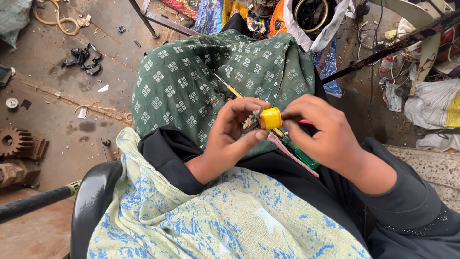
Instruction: The person manipulates a small yellow motor and circuit board with wires by hand and using pliers. They use a screwdriver to probe the component and pliers to strip or cut wires while working at a desk.
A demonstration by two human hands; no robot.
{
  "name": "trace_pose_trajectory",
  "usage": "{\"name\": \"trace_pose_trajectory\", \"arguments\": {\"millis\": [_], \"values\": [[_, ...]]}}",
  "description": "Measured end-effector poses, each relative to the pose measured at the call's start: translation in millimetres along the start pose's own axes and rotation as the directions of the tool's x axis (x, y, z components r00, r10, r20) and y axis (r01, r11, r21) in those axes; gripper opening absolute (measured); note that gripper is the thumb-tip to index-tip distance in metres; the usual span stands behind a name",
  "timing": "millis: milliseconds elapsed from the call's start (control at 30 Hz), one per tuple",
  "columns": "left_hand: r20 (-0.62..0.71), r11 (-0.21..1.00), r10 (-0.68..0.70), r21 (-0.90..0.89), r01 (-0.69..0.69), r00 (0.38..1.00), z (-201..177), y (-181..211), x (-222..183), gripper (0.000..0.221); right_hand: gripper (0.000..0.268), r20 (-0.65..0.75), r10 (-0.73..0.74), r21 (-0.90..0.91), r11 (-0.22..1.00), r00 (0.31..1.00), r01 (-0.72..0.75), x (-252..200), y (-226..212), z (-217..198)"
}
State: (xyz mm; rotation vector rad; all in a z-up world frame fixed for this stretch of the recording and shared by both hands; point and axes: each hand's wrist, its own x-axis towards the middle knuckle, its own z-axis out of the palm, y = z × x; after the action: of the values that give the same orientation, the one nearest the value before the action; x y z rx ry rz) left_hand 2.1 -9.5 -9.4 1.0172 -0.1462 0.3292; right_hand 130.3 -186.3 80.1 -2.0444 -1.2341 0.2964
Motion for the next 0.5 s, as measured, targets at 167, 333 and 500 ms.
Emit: {"name": "trace_pose_trajectory", "arguments": {"millis": [167,333,500], "values": [[-0.005,0.987,-0.105,-0.123,0.103,0.994,-3.6,3.7,3.4,0.040,0.032,0.239,0.103,-0.406,0.914,0.966,0.003,-5.0,27.5,14.7],[-0.096,0.982,-0.158,-0.115,0.147,0.983,-7.9,-5.7,5.7,0.046,0.039,0.268,0.119,-0.553,0.831,0.956,0.051,-8.2,42.1,32.2],[-0.120,0.993,-0.080,-0.093,0.069,0.990,-10.3,-14.3,5.8,0.049,0.032,0.312,0.168,-0.587,0.808,0.935,0.050,-4.4,52.2,39.9]]}}
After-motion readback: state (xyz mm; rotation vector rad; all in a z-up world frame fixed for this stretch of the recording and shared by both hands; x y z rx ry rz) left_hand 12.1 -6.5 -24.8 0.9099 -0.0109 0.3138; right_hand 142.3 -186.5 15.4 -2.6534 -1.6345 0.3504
